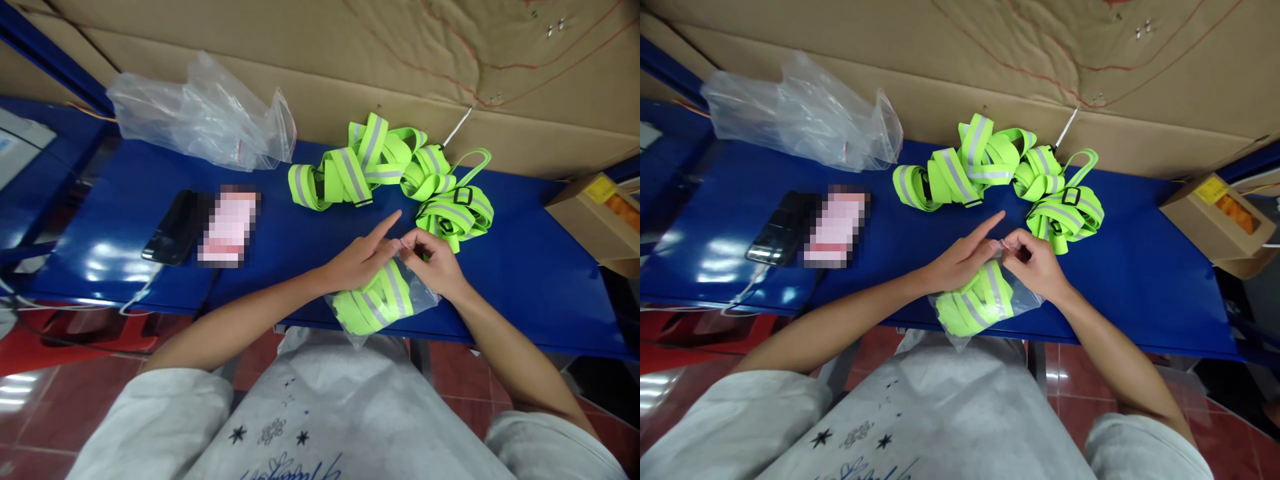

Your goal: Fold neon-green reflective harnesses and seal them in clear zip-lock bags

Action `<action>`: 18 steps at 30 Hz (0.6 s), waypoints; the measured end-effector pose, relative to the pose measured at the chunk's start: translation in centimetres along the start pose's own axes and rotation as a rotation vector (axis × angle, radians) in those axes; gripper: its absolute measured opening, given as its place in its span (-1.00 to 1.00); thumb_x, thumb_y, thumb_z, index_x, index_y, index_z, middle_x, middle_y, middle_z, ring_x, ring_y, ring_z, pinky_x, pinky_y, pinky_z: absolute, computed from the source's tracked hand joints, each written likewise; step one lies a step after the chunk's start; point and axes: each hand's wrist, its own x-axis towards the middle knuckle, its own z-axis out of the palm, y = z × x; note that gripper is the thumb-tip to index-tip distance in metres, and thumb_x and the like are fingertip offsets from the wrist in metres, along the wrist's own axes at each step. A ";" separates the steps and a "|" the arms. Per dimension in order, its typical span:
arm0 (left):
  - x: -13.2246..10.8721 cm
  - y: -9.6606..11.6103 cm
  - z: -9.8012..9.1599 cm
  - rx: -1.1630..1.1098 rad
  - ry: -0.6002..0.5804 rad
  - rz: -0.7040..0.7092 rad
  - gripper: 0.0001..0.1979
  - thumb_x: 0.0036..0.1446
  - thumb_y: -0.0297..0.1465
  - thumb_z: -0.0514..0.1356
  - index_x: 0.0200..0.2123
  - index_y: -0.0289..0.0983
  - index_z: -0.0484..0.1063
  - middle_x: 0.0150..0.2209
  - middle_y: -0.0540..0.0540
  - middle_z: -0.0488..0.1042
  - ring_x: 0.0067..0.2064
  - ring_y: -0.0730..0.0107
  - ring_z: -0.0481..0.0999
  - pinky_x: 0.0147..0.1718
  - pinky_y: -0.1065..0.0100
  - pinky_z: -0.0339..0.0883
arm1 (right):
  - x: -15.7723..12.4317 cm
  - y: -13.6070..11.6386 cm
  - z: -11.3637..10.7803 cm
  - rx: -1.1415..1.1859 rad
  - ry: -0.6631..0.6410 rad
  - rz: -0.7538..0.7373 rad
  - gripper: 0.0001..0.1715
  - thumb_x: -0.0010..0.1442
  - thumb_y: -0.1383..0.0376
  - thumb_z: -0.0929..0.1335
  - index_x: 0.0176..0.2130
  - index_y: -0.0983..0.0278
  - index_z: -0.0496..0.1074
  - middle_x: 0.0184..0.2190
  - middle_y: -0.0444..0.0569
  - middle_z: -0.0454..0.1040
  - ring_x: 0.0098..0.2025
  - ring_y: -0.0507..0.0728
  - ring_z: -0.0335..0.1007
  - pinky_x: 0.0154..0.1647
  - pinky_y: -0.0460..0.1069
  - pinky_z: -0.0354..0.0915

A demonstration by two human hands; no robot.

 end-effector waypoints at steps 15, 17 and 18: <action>0.6 0.1 -0.5 -0.145 0.067 0.046 -0.61 0.31 -0.02 0.32 -0.21 -0.26 0.48 -0.32 0.01 0.49 -0.33 0.49 0.42 -0.35 0.43 0.25 | -0.2 0.6 0.1 0.061 -0.008 -0.024 -0.56 0.33 -0.13 0.47 -0.20 0.18 0.50 -0.48 -0.16 0.36 -0.46 0.03 0.22 -0.45 -0.02 0.15; 0.8 0.1 -0.9 -0.169 0.120 0.073 -0.61 0.33 -0.02 0.31 -0.22 -0.26 0.47 -0.31 0.00 0.49 -0.33 0.50 0.40 -0.33 0.41 0.24 | -0.1 0.7 0.0 0.098 -0.030 0.000 -0.54 0.34 -0.14 0.45 -0.12 0.18 0.53 -0.51 -0.18 0.34 -0.49 0.02 0.20 -0.48 -0.03 0.11; 1.0 0.0 -1.3 -0.188 0.165 0.090 -0.61 0.35 -0.02 0.29 -0.23 -0.26 0.45 -0.32 0.01 0.48 -0.34 0.50 0.39 -0.32 0.40 0.25 | 0.0 0.7 -0.1 0.111 -0.035 0.013 -0.54 0.35 -0.14 0.45 -0.09 0.18 0.54 -0.52 -0.19 0.33 -0.50 0.01 0.18 -0.48 -0.03 0.09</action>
